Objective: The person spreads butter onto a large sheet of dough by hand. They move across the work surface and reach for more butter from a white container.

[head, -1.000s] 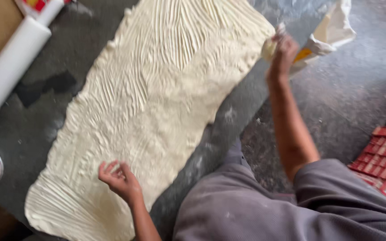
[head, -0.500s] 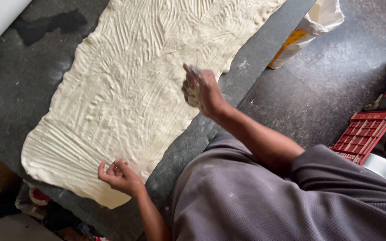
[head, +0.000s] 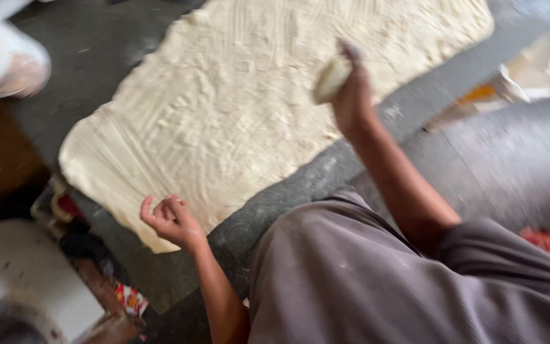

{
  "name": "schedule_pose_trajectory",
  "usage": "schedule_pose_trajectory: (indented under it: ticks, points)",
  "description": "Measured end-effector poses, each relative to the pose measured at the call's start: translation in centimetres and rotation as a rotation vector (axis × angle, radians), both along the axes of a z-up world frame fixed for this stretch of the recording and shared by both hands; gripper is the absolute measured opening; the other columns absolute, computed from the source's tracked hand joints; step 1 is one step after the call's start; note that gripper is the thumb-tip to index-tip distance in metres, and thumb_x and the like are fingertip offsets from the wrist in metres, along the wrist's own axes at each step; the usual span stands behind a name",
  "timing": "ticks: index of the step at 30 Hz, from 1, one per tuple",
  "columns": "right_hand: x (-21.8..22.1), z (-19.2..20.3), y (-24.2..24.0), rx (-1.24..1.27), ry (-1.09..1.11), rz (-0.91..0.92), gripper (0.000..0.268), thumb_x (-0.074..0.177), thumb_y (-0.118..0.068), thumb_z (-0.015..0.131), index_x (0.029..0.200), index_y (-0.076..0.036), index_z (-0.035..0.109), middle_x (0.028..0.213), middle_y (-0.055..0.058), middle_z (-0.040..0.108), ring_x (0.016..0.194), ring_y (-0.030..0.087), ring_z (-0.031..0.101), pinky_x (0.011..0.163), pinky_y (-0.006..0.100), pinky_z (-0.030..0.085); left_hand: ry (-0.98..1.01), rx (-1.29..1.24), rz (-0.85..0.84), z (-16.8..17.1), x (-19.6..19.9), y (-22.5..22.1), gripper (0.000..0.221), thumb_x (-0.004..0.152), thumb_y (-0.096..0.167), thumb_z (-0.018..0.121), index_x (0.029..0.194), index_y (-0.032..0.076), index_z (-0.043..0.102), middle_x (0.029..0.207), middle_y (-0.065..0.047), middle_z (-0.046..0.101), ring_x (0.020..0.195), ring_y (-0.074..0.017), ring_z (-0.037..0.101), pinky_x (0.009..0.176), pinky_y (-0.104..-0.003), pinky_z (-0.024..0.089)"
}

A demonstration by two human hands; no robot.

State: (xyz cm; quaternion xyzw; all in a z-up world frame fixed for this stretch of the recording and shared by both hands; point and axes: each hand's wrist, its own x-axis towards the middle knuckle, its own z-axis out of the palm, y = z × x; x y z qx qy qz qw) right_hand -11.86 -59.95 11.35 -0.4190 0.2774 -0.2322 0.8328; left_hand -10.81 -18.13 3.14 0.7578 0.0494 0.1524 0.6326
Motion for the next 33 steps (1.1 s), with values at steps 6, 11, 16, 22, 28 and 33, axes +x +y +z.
schedule_pose_trajectory:
  ticks: [6, 11, 16, 22, 28, 33]
  points:
    - [-2.0, 2.4, -6.0, -0.008, -0.119, 0.149, 0.052, 0.101, -0.038, 0.058, 0.137, -0.002, 0.048, 0.137, 0.02, 0.058, 0.127, 0.032, 0.063, 0.106, 0.055, 0.058, -0.035, -0.06, 0.165, -0.3, -1.1, 2.8, 0.042, 0.103, 0.005, 0.066, 0.139, 0.004, 0.044, 0.096, -0.009, 0.065, 0.077, -0.0135, 0.063, 0.069, -0.028, 0.05]
    - [-3.6, 0.6, -8.7, -0.004, -0.086, 0.216, 0.028, 0.108, -0.015, 0.059, 0.13, 0.003, 0.056, 0.131, 0.02, 0.064, 0.125, 0.032, 0.068, 0.11, 0.055, 0.055, -0.013, 0.078, 0.242, 0.0, -3.1, 6.0, 0.037, 0.107, 0.006, 0.067, 0.138, 0.003, 0.048, 0.1, -0.008, 0.067, 0.083, -0.0124, 0.065, 0.075, -0.028, 0.053]
    - [-4.8, -3.0, -9.4, 0.087, -0.009, 0.22, 0.021, 0.108, -0.01, 0.06, 0.125, 0.003, 0.06, 0.121, 0.016, 0.068, 0.112, 0.029, 0.072, 0.105, 0.052, 0.061, 0.068, 0.289, 0.307, 1.7, -3.5, 7.3, 0.032, 0.105, 0.009, 0.069, 0.134, 0.004, 0.055, 0.094, -0.009, 0.065, 0.078, -0.0137, 0.056, 0.072, -0.03, 0.047]
    - [-3.6, -4.8, -5.7, -0.106, 0.135, 0.337, 0.007, 0.105, 0.002, 0.07, 0.107, 0.003, 0.063, 0.106, 0.017, 0.072, 0.1, 0.026, 0.075, 0.093, 0.045, 0.067, -0.042, 0.556, 0.311, 4.0, -1.6, 11.0, 0.017, 0.103, 0.007, 0.069, 0.119, 0.005, 0.066, 0.104, -0.008, 0.072, 0.09, -0.0161, 0.066, 0.072, -0.029, 0.054]
    - [-2.5, 0.0, 4.2, -0.241, 0.102, 0.405, 0.005, 0.105, -0.003, 0.069, 0.109, 0.0, 0.07, 0.105, 0.014, 0.073, 0.098, 0.024, 0.076, 0.092, 0.041, 0.066, -0.064, 0.698, 0.268, 1.9, 5.2, 17.8, 0.016, 0.104, 0.005, 0.062, 0.118, 0.01, 0.066, 0.106, -0.007, 0.071, 0.091, -0.0184, 0.07, 0.076, -0.034, 0.058]
    - [0.6, 0.8, 16.8, -0.462, 0.074, 0.567, 0.023, 0.114, -0.011, 0.069, 0.096, 0.002, 0.065, 0.094, 0.011, 0.067, 0.084, 0.014, 0.066, 0.078, 0.032, 0.058, -0.199, 0.816, 0.101, -2.5, 6.2, 19.6, 0.016, 0.104, 0.011, 0.061, 0.12, 0.011, 0.063, 0.11, -0.009, 0.065, 0.105, -0.03, 0.064, 0.093, -0.048, 0.052]
